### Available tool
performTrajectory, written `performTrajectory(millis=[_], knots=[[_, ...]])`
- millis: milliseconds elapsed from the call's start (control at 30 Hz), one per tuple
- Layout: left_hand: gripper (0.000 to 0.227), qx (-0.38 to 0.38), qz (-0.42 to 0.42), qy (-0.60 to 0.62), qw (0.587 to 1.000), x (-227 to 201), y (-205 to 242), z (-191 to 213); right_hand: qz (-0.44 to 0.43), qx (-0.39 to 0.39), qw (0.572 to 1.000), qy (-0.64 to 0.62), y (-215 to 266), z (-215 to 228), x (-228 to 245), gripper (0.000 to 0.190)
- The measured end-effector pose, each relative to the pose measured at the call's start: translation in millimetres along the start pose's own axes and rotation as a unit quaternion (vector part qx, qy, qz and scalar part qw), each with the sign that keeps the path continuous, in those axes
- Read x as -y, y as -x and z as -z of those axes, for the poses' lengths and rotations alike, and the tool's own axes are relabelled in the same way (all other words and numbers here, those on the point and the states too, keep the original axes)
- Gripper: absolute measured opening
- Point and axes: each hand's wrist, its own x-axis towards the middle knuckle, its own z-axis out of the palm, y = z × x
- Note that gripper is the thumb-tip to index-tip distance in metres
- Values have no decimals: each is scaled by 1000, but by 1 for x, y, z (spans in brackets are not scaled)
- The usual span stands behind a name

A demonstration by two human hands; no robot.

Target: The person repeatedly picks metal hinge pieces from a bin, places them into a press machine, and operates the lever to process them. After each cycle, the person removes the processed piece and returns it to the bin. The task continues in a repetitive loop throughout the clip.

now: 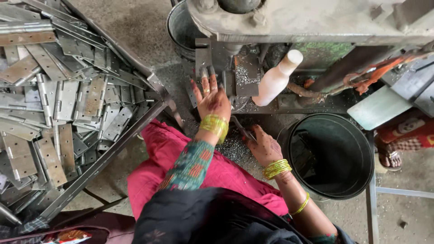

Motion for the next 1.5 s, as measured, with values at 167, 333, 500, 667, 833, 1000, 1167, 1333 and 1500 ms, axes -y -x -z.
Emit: performTrajectory(millis=[167,333,500,667,833,1000,1167,1333,1500], knots=[[33,22,42,69,996,6,-24,-20,0,27,999,30,-1,-44,-47,36],[33,10,24,56,998,9,-32,-19,23,0,1000,5,5,-82,-77,40],[31,41,33,77,996,7,-35,-24,-22,41,999,14,1,-71,-81,30],[43,91,12,46,995,8,-22,-9,-56,50,994,-82,18,-84,-68,32],[45,118,-17,38,992,13,-4,11,-50,55,997,-20,9,-84,-74,31],[37,119,-23,-44,992,7,-20,-6,-12,67,997,40,-7,-74,-86,32],[41,82,-5,-9,997,-1,-28,-42,-48,14,999,1,14,-91,-68,38],[47,-21,38,-25,999,2,-47,-66,-51,84,995,23,-7,-66,-73,27],[36,79,41,58,994,-2,-55,-58,-37,80,996,2,0,-69,-77,32]])
